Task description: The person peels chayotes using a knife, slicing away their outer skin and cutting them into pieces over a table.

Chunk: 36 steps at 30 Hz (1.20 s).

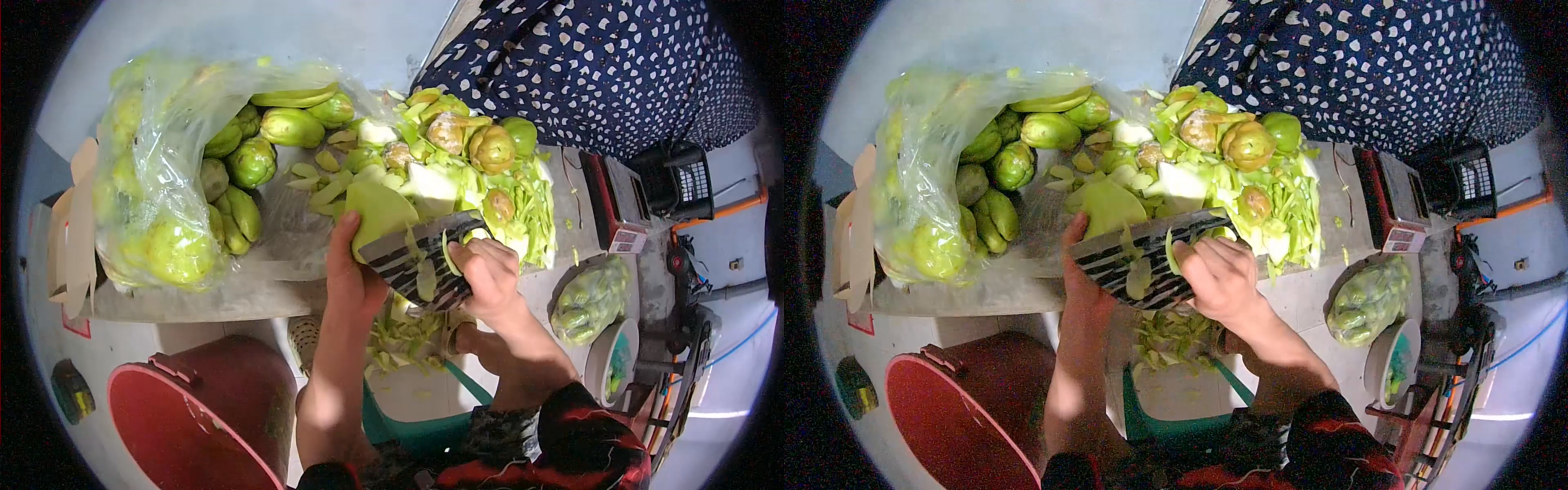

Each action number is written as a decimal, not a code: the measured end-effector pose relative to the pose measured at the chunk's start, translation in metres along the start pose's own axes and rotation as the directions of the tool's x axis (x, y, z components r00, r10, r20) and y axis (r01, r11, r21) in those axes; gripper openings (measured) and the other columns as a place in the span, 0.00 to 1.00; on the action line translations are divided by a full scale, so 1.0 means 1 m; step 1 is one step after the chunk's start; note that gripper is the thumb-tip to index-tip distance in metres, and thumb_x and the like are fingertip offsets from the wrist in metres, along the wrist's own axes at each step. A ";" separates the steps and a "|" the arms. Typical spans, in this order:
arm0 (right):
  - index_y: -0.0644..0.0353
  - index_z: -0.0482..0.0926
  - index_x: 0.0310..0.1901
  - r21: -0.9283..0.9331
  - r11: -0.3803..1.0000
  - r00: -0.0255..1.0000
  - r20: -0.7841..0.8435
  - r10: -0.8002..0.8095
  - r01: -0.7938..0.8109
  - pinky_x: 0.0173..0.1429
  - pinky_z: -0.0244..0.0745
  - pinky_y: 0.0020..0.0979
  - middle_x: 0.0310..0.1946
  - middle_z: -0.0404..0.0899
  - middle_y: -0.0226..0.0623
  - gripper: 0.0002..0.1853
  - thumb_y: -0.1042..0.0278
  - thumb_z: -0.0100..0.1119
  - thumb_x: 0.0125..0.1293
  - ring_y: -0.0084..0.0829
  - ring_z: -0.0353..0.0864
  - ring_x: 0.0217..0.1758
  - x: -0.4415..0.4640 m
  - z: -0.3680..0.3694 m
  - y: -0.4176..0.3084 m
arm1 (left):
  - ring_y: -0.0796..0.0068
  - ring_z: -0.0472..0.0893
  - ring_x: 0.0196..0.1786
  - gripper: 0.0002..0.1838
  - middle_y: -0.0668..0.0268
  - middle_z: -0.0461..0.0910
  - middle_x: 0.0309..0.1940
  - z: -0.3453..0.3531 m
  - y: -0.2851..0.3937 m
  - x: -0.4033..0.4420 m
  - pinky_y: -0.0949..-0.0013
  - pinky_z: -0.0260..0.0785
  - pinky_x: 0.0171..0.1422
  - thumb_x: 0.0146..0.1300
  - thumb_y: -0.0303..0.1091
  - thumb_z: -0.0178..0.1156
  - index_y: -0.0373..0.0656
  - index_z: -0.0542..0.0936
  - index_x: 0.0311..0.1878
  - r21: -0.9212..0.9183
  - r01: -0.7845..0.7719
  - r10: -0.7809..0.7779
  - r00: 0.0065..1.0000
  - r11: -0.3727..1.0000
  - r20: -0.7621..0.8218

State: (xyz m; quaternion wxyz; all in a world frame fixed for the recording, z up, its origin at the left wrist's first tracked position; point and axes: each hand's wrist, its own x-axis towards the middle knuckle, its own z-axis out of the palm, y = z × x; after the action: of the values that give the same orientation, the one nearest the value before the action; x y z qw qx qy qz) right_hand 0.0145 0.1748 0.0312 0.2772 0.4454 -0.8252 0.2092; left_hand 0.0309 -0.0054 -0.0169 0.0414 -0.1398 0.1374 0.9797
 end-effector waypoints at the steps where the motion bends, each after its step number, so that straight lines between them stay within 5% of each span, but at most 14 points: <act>1: 0.66 0.75 0.36 0.000 1.000 1.000 0.001 0.001 -0.001 0.21 0.64 0.33 0.19 0.66 0.35 0.11 0.75 0.60 0.50 0.33 0.70 0.18 0.001 -0.001 -0.001 | 0.62 0.78 0.58 0.27 0.60 0.77 0.56 0.000 0.000 0.000 0.56 0.71 0.64 0.67 0.46 0.55 0.41 0.69 0.64 0.014 0.000 0.000 0.999 1.000 0.033; 13: 0.67 0.74 0.35 -0.030 0.998 0.999 0.015 -0.048 0.048 0.21 0.65 0.34 0.20 0.67 0.36 0.10 0.75 0.61 0.51 0.34 0.72 0.20 0.003 0.001 -0.005 | 0.65 0.78 0.56 0.27 0.61 0.76 0.56 -0.011 -0.004 0.002 0.59 0.72 0.62 0.65 0.44 0.56 0.43 0.68 0.65 0.002 0.044 -0.044 0.996 0.999 0.083; 18: 0.62 0.74 0.36 0.030 0.922 0.918 0.115 0.381 -0.386 0.28 0.71 0.40 0.24 0.73 0.43 0.18 0.77 0.67 0.41 0.46 0.75 0.24 -0.012 0.013 0.015 | 0.60 0.81 0.54 0.27 0.58 0.80 0.52 -0.002 0.002 -0.003 0.54 0.75 0.60 0.64 0.49 0.54 0.41 0.73 0.61 0.121 -0.110 0.117 0.992 0.987 -0.053; 26: 0.66 0.75 0.39 0.121 0.984 0.988 0.101 0.121 -0.133 0.26 0.69 0.38 0.21 0.70 0.39 0.23 0.57 0.69 0.46 0.42 0.74 0.22 0.001 -0.011 -0.005 | 0.60 0.80 0.54 0.27 0.59 0.78 0.53 -0.016 0.007 -0.003 0.54 0.74 0.60 0.65 0.48 0.52 0.40 0.72 0.61 0.190 -0.107 0.075 0.982 0.976 0.171; 29: 0.65 0.75 0.38 0.109 0.986 0.988 0.095 0.119 -0.130 0.26 0.69 0.39 0.22 0.70 0.40 0.22 0.64 0.71 0.43 0.43 0.74 0.22 -0.003 -0.007 -0.003 | 0.61 0.81 0.53 0.27 0.58 0.79 0.53 -0.009 0.009 -0.005 0.54 0.74 0.61 0.64 0.47 0.53 0.40 0.71 0.62 0.240 -0.147 0.102 0.976 0.959 0.190; 33: 0.62 0.73 0.39 0.041 0.871 0.853 0.227 0.469 -0.490 0.31 0.74 0.41 0.27 0.77 0.46 0.21 0.76 0.66 0.38 0.47 0.80 0.30 -0.014 0.003 0.011 | 0.60 0.80 0.54 0.32 0.56 0.78 0.53 -0.007 0.016 -0.004 0.55 0.74 0.61 0.61 0.49 0.57 0.38 0.70 0.63 0.318 -0.155 0.040 0.940 0.935 0.339; 36: 0.62 0.74 0.40 0.086 0.937 0.930 0.183 0.319 -0.338 0.32 0.74 0.41 0.27 0.77 0.45 0.22 0.76 0.67 0.37 0.48 0.80 0.30 -0.005 -0.009 0.000 | 0.64 0.81 0.51 0.38 0.53 0.78 0.52 0.001 0.013 -0.011 0.64 0.76 0.56 0.52 0.41 0.65 0.28 0.68 0.63 0.238 -0.083 0.030 0.975 0.968 0.218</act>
State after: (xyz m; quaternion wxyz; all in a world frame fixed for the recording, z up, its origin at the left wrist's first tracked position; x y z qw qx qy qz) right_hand 0.0192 0.1839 0.0347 0.1421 0.3322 -0.8948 0.2621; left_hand 0.0395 -0.0183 -0.0097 0.0448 -0.0240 0.2562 0.9653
